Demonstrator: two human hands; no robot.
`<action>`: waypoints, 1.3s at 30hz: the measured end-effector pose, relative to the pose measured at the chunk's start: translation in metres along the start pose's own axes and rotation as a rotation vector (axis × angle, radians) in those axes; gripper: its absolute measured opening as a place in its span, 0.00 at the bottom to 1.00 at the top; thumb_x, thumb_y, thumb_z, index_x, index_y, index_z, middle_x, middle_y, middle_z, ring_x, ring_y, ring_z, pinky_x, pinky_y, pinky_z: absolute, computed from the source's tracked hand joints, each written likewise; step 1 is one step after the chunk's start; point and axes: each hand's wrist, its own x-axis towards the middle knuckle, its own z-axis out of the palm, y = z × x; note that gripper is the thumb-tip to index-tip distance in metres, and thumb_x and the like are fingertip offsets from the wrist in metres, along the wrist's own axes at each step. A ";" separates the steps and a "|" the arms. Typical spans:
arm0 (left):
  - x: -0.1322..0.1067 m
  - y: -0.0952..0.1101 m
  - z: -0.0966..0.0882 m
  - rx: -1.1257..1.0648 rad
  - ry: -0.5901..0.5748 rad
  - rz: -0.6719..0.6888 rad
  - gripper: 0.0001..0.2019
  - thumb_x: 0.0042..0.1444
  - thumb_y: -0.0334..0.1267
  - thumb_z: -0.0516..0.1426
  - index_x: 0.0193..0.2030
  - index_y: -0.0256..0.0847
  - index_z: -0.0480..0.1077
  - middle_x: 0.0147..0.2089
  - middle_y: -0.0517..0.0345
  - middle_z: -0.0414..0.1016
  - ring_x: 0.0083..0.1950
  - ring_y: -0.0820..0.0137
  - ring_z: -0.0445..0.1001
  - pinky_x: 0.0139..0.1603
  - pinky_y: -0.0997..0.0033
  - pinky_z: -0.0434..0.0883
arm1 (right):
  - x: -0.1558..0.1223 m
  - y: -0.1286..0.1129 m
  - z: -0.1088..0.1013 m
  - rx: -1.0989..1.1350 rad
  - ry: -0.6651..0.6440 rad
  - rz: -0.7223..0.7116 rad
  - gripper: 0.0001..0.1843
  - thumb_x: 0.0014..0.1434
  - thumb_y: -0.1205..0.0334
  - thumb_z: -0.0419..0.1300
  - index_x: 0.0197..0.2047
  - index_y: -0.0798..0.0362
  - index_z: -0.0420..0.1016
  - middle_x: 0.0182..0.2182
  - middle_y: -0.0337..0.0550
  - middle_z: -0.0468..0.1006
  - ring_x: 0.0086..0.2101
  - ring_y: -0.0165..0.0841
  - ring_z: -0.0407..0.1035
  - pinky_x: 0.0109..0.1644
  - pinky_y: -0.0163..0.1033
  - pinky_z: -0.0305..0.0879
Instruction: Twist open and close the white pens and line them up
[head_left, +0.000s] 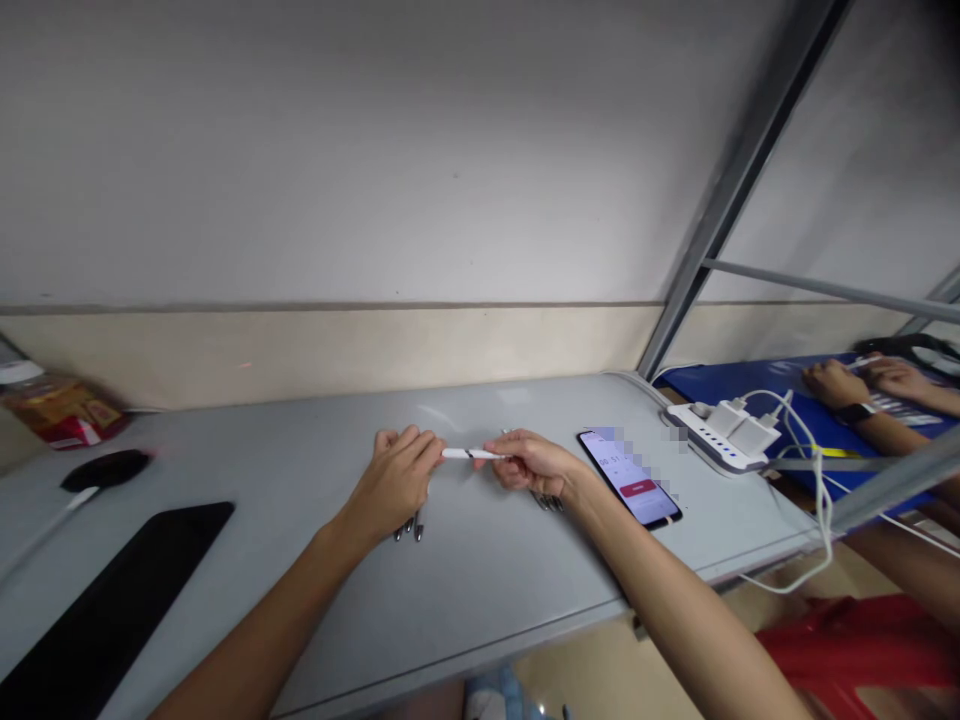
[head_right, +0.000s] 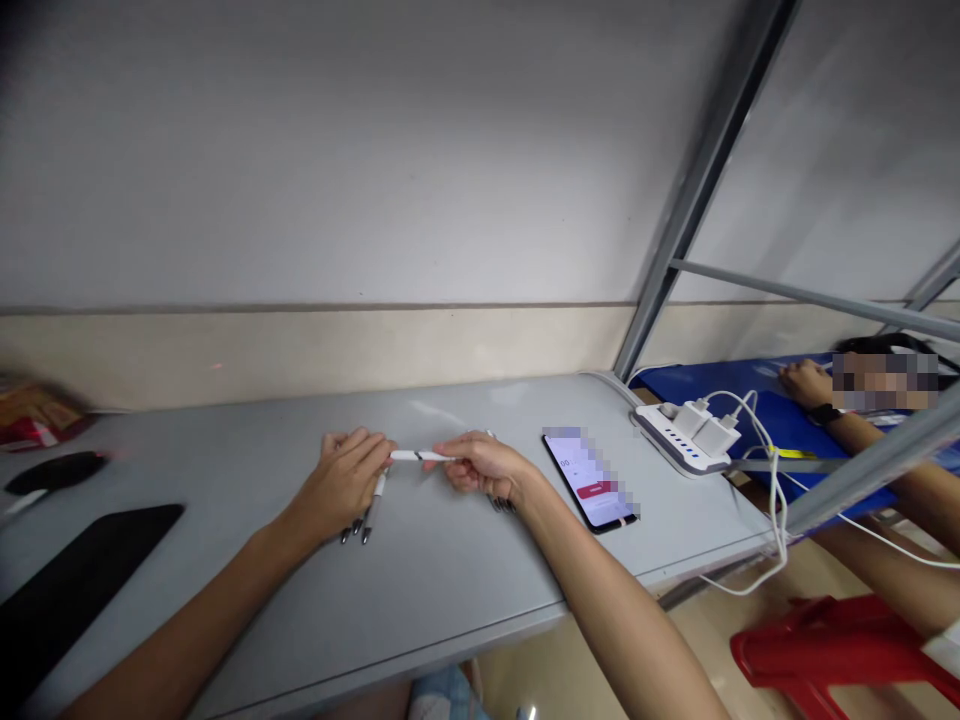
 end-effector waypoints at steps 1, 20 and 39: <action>0.000 0.000 0.001 -0.038 -0.003 -0.020 0.11 0.66 0.35 0.44 0.42 0.43 0.67 0.37 0.55 0.72 0.41 0.63 0.65 0.44 0.59 0.56 | 0.002 0.000 0.000 0.000 0.080 -0.060 0.13 0.54 0.56 0.64 0.32 0.59 0.74 0.18 0.32 0.60 0.19 0.22 0.53 0.22 0.29 0.48; -0.005 -0.020 0.018 -0.076 -0.074 -0.211 0.07 0.58 0.39 0.51 0.42 0.45 0.68 0.45 0.56 0.71 0.49 0.59 0.64 0.47 0.58 0.56 | 0.007 -0.001 -0.019 0.494 0.211 -0.506 0.14 0.62 0.59 0.57 0.51 0.38 0.63 0.19 0.29 0.53 0.16 0.23 0.44 0.17 0.27 0.39; -0.005 -0.011 0.013 -0.175 -0.098 -0.192 0.08 0.60 0.44 0.52 0.41 0.45 0.68 0.43 0.57 0.74 0.48 0.61 0.64 0.46 0.59 0.53 | 0.012 0.002 -0.019 0.402 0.276 -0.510 0.12 0.60 0.56 0.58 0.46 0.40 0.62 0.19 0.28 0.53 0.16 0.23 0.44 0.18 0.28 0.40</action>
